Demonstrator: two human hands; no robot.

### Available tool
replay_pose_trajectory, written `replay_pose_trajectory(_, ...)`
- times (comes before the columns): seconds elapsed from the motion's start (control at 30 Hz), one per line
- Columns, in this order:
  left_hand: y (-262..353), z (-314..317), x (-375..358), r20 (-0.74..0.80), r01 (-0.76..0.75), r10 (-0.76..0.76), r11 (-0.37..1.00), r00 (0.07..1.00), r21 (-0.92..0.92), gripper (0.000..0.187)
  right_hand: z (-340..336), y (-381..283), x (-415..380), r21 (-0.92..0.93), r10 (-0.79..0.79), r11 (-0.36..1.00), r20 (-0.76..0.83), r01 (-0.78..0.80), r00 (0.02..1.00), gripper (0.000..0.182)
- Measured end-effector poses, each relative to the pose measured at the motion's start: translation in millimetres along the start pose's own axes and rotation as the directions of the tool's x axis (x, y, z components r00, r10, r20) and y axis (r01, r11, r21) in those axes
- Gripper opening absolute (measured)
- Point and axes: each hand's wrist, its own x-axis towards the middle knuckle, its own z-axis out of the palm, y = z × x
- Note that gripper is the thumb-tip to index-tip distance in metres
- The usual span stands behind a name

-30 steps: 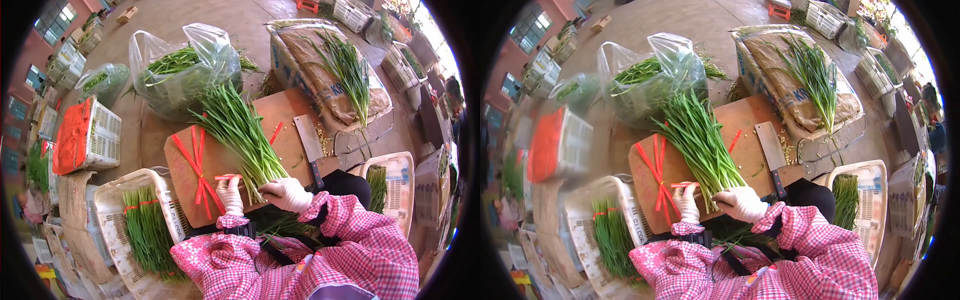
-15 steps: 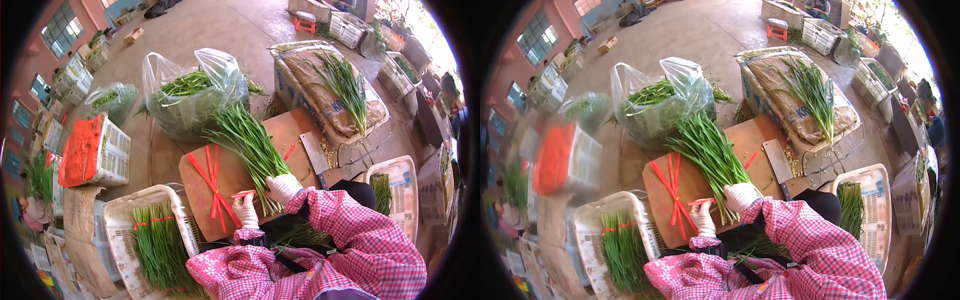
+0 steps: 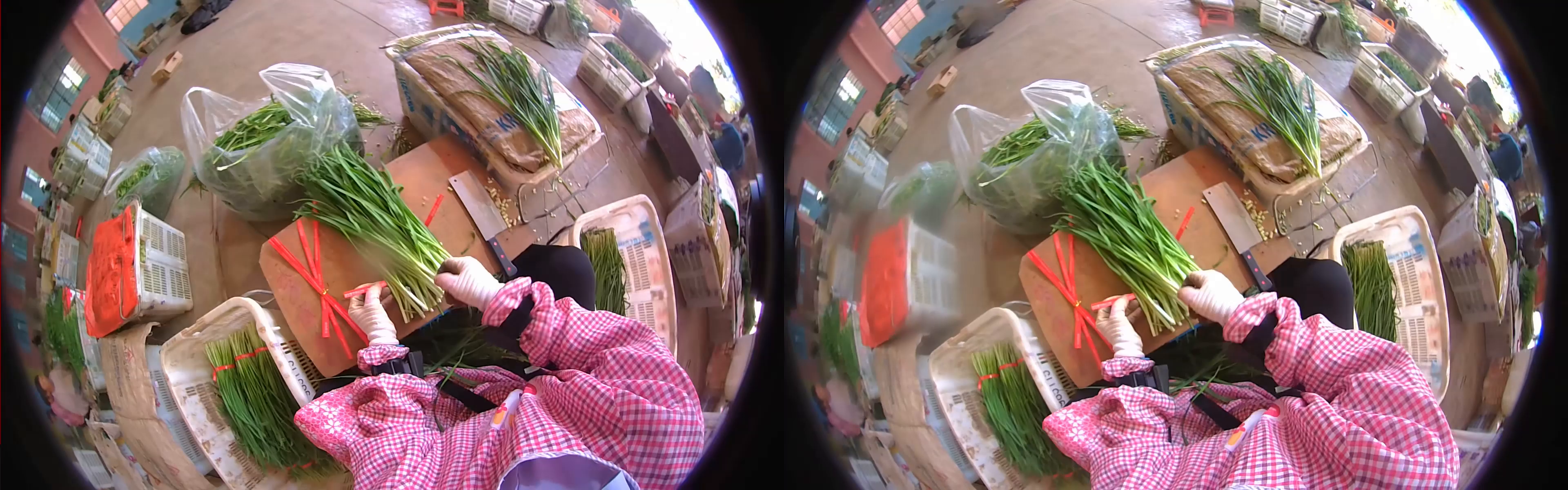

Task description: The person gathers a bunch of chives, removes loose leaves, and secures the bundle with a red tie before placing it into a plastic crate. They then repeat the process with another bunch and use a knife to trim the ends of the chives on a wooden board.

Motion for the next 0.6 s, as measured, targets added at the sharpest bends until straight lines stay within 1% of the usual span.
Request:
replay_pose_trajectory(0.03, 2, 2, -4, 0.01, 0.006, -0.006, 1.0, 1.0, 0.013, 0.005, 3, 12, -4, -0.231, -0.13, 0.967, -0.08, 0.109, 0.988, 0.025)
replay_pose_trajectory(0.07, 6, 5, -8, 0.024, 0.003, -0.003, 1.0, 1.0, 0.001, 0.003, 8, 26, -3, -0.376, -0.164, 0.92, -0.116, 0.109, 0.98, 0.029)
replay_pose_trajectory(0.1, 10, 10, -10, 0.04, -0.002, 0.003, 1.0, 0.999, -0.014, 0.002, 13, 30, -6, -0.436, -0.172, 0.892, -0.094, 0.114, 0.981, 0.03)
replay_pose_trajectory(0.13, 13, 10, -10, 0.058, 0.006, -0.007, 1.0, 0.998, 0.017, 0.005, 17, 25, -11, -0.514, -0.155, 0.853, -0.077, 0.094, 0.985, 0.03)
replay_pose_trajectory(0.17, 16, 12, -13, 0.082, -0.014, 0.011, 0.999, 0.997, 0.039, 0.009, 21, 28, -12, -0.605, -0.206, 0.787, -0.069, 0.123, 0.976, 0.03)
replay_pose_trajectory(0.2, 19, 15, -16, 0.065, -0.051, 0.047, 0.997, 0.997, 0.059, 0.011, 18, 21, -20, -0.634, -0.223, 0.757, -0.025, 0.157, 0.975, 0.032)
replay_pose_trajectory(0.23, 17, 14, -14, 0.051, -0.053, 0.049, 0.997, 0.997, 0.065, 0.012, 9, 18, -23, -0.645, -0.203, 0.742, 0.043, 0.182, 0.978, 0.036)
replay_pose_trajectory(0.27, 14, 12, -9, 0.042, -0.028, 0.025, 0.998, 0.999, 0.06, 0.013, -2, 19, -25, -0.626, -0.238, 0.738, 0.109, 0.252, 0.965, 0.043)
replay_pose_trajectory(0.3, 13, 11, -8, 0.008, -0.044, 0.044, 0.997, 0.999, 0.068, 0.014, -13, 16, -26, -0.591, -0.239, 0.769, 0.089, 0.244, 0.967, 0.044)
replay_pose_trajectory(0.33, 1, -1, 6, 0.003, -0.096, 0.096, 0.987, 0.995, 0.131, 0.012, -36, -3, -39, -0.499, -0.285, 0.825, 0.036, 0.265, 0.958, 0.044)
replay_pose_trajectory(0.37, 7, 1, 1, -0.035, -0.001, 0.004, 0.995, 0.999, 0.102, 0.01, -61, -19, -50, -0.395, -0.326, 0.869, -0.005, 0.298, 0.945, 0.043)
replay_pose_trajectory(0.4, 5, -4, 3, -0.029, -0.088, 0.094, 0.983, 0.995, 0.16, 0.01, -90, -24, -50, -0.362, -0.367, 0.876, -0.072, 0.318, 0.927, 0.039)
replay_pose_trajectory(0.43, 8, -4, -1, -0.038, -0.093, 0.099, 0.985, 0.994, 0.145, 0.009, -120, -24, -50, -0.303, -0.493, 0.855, -0.221, 0.421, 0.842, 0.034)
replay_pose_trajectory(0.47, -9, -22, 17, -0.047, -0.098, 0.106, 0.983, 0.993, 0.153, 0.01, -151, -28, -47, -0.232, -0.476, 0.879, -0.38, 0.416, 0.793, 0.033)
replay_pose_trajectory(0.5, -23, -33, 35, -0.061, -0.103, 0.114, 0.982, 0.992, 0.161, 0.012, -183, -17, -30, -0.233, -0.552, 0.825, -0.53, 0.515, 0.644, 0.031)
replay_pose_trajectory(0.53, -15, -21, 28, -0.051, -0.112, 0.122, 0.98, 0.991, 0.164, 0.012, -209, -29, -32, -0.027, -0.405, 0.864, -0.63, 0.502, 0.663, 0.037)
replay_pose_trajectory(0.57, 0, -8, 8, -0.122, -0.069, 0.091, 0.982, 0.988, 0.174, 0.018, -241, -22, -23, -0.241, -0.364, 0.928, -0.749, 0.285, 0.554, 0.051)
replay_pose_trajectory(0.6, 7, 1, -5, -0.196, -0.026, 0.063, 0.983, 0.979, 0.183, 0.024, -261, -32, -27, -0.29, -0.334, 0.942, -0.76, 0.169, 0.557, 0.069)
